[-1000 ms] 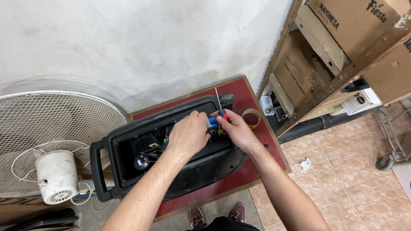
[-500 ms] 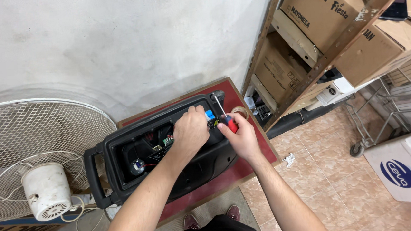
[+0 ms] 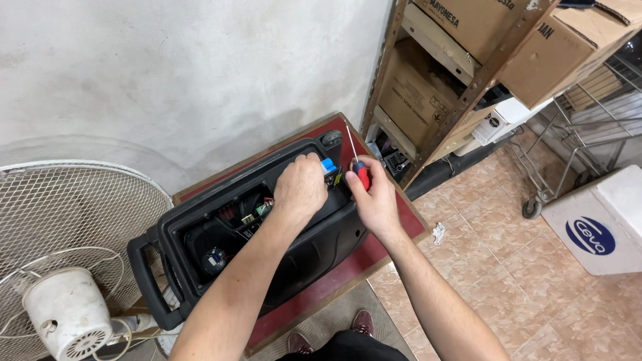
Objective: The person repairs a portable generator by installing a blue switch onto the control panel. They use a screwdriver to secure the switch with screws and then reattach the control panel cover.
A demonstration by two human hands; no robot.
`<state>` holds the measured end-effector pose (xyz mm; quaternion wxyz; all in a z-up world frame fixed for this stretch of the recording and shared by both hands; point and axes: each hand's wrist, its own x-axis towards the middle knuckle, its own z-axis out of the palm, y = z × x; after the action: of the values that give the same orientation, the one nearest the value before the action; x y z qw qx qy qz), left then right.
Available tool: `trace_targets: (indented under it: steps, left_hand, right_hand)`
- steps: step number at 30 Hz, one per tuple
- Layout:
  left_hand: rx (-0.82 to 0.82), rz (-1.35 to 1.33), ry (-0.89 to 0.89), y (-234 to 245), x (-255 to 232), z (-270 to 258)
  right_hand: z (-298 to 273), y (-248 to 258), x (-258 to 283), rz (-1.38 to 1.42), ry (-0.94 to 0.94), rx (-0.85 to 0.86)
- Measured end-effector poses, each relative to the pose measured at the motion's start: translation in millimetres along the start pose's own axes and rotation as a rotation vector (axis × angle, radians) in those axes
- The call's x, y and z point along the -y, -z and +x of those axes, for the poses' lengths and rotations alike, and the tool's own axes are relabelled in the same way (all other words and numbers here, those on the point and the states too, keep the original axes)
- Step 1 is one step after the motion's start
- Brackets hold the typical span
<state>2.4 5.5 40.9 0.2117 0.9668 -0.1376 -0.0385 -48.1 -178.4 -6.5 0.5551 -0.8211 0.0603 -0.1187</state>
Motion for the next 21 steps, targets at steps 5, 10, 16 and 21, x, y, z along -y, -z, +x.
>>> trace_targets:
  steps: [5, 10, 16, 21]
  left_hand:
    - [0.036, 0.022, 0.0, 11, 1, 4]
    - [0.072, -0.016, 0.023, 18, 2, 8]
    - [0.108, -0.036, 0.017, 32, -3, 4]
    - [0.12, -0.014, 0.017, 31, -2, 6]
  right_hand:
    - [-42, 18, 1, -0.268, 0.277, -0.068]
    - [-67, 29, -13, -0.438, 0.304, -0.101]
    - [-74, 29, -18, -0.457, 0.337, -0.131]
    - [-77, 23, -15, -0.475, 0.36, -0.13]
